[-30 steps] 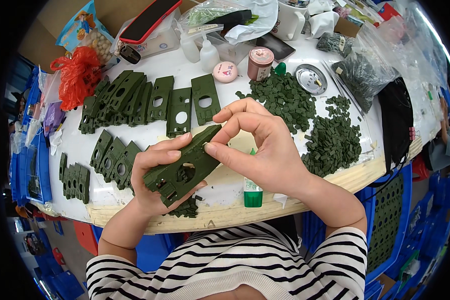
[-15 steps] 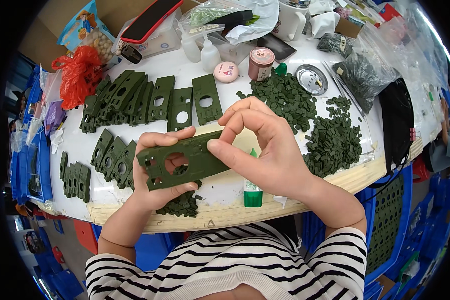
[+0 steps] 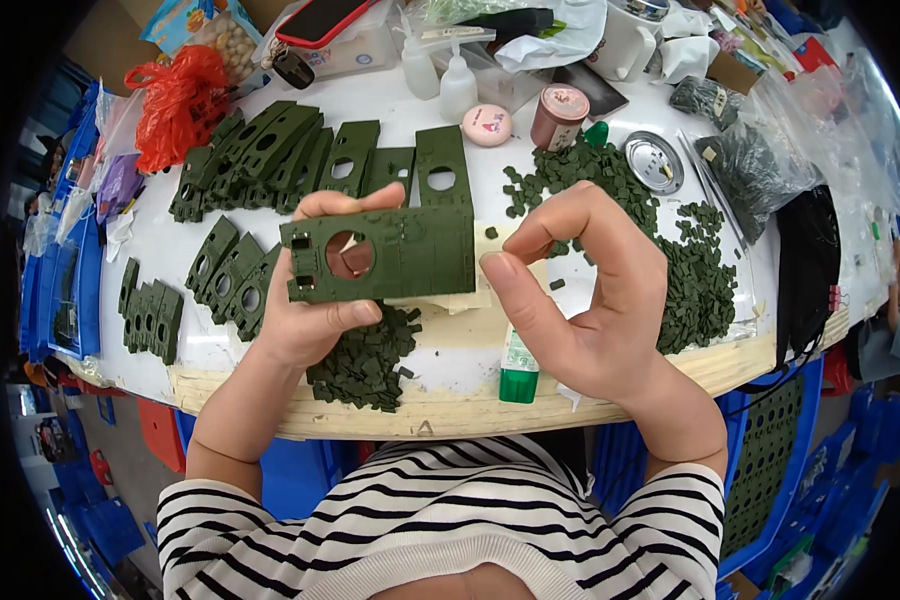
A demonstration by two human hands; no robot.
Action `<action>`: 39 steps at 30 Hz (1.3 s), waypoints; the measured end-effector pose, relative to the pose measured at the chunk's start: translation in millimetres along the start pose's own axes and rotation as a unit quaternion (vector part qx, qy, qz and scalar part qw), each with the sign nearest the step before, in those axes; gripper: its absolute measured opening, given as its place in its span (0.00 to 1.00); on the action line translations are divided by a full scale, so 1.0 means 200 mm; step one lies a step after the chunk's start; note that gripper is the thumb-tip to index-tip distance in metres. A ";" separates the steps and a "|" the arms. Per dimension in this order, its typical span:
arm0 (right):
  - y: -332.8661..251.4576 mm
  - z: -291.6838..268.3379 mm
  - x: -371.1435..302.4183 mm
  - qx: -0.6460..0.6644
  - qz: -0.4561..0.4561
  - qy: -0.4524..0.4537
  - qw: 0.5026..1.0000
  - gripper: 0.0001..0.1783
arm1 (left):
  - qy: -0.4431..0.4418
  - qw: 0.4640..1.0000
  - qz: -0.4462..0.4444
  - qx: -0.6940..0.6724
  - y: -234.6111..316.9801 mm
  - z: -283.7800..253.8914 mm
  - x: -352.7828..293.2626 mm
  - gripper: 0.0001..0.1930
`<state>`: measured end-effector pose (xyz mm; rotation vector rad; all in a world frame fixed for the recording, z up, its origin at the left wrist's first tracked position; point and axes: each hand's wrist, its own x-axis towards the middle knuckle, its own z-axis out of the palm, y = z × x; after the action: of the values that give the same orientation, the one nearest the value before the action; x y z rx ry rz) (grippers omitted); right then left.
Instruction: Assembling green plastic toy tanks by applying small components and glue at a workbench.
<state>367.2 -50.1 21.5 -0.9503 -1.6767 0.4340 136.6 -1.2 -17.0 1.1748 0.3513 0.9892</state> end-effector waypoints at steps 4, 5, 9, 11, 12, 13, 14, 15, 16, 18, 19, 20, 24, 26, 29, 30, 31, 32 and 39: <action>-0.04 0.04 -0.01 -0.019 0.002 -0.029 0.999 0.07 | 0.023 0.999 0.035 0.015 0.01 -0.03 0.02 0.33; -0.05 0.05 -0.02 -0.042 -0.014 -0.074 0.996 0.07 | 0.044 0.996 0.058 0.041 0.00 -0.05 0.03 0.34; -0.04 0.16 -0.10 -0.092 -0.070 -0.254 0.960 0.08 | 0.079 0.994 0.069 0.019 -0.01 -0.07 0.05 0.31; -0.03 0.21 -0.15 -0.114 -0.070 -0.327 0.935 0.07 | 0.061 0.995 0.057 0.063 0.00 -0.09 0.03 0.35; -0.02 0.24 -0.18 -0.131 -0.068 -0.347 0.926 0.07 | 0.046 0.994 0.052 0.082 0.00 -0.09 0.04 0.38; -0.02 0.26 -0.19 -0.149 -0.066 -0.366 0.916 0.07 | 0.050 0.994 0.042 0.086 0.01 -0.07 0.03 0.38; -0.02 0.28 -0.20 -0.162 -0.057 -0.376 0.911 0.07 | 0.047 0.994 0.045 0.087 0.01 -0.07 0.03 0.38; -0.02 0.30 -0.21 -0.178 -0.047 -0.385 0.904 0.07 | 0.043 0.994 0.048 0.086 0.01 -0.07 0.03 0.38; -0.02 0.32 -0.21 -0.194 -0.037 -0.394 0.898 0.08 | 0.039 0.994 0.051 0.086 0.00 -0.07 0.03 0.38; -0.04 0.34 -0.21 -0.202 -0.027 -0.410 0.889 0.07 | 0.039 0.994 0.056 0.085 0.00 -0.06 0.04 0.38; -0.04 0.35 -0.21 -0.206 -0.022 -0.419 0.884 0.08 | 0.040 0.994 0.059 0.085 0.00 -0.06 0.04 0.38; -0.05 0.35 -0.21 -0.209 -0.019 -0.425 0.881 0.08 | 0.038 0.994 0.060 0.088 0.00 -0.06 0.04 0.38; -0.07 0.36 -0.20 -0.220 -0.016 -0.451 0.865 0.10 | 0.041 0.992 0.062 0.104 0.00 -0.06 0.03 0.38; -0.07 0.36 -0.20 -0.225 -0.018 -0.456 0.861 0.10 | 0.044 0.991 0.063 0.109 0.00 -0.06 0.03 0.38; -0.09 0.37 -0.21 -0.226 -0.043 -0.444 0.866 0.10 | 0.053 0.992 0.070 0.095 0.01 -0.06 0.03 0.35; -0.09 0.37 -0.22 -0.227 -0.061 -0.435 0.869 0.10 | 0.058 0.992 0.078 0.077 0.00 -0.06 0.03 0.33; -0.09 0.37 -0.22 -0.229 -0.079 -0.425 0.872 0.09 | 0.063 0.993 0.086 0.058 -0.01 -0.05 0.04 0.31; -0.10 0.36 -0.23 -0.202 -0.073 -0.412 0.886 0.08 | 0.063 0.993 0.083 0.055 -0.01 -0.05 0.03 0.31; -0.16 0.16 -0.03 -0.081 -0.052 -0.174 0.980 0.14 | 0.067 0.996 0.054 0.029 0.01 -0.02 0.01 0.33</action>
<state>326.5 -68.8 29.3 -0.9381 -2.0968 0.4153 133.9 2.8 -16.7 1.1932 0.4285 1.1615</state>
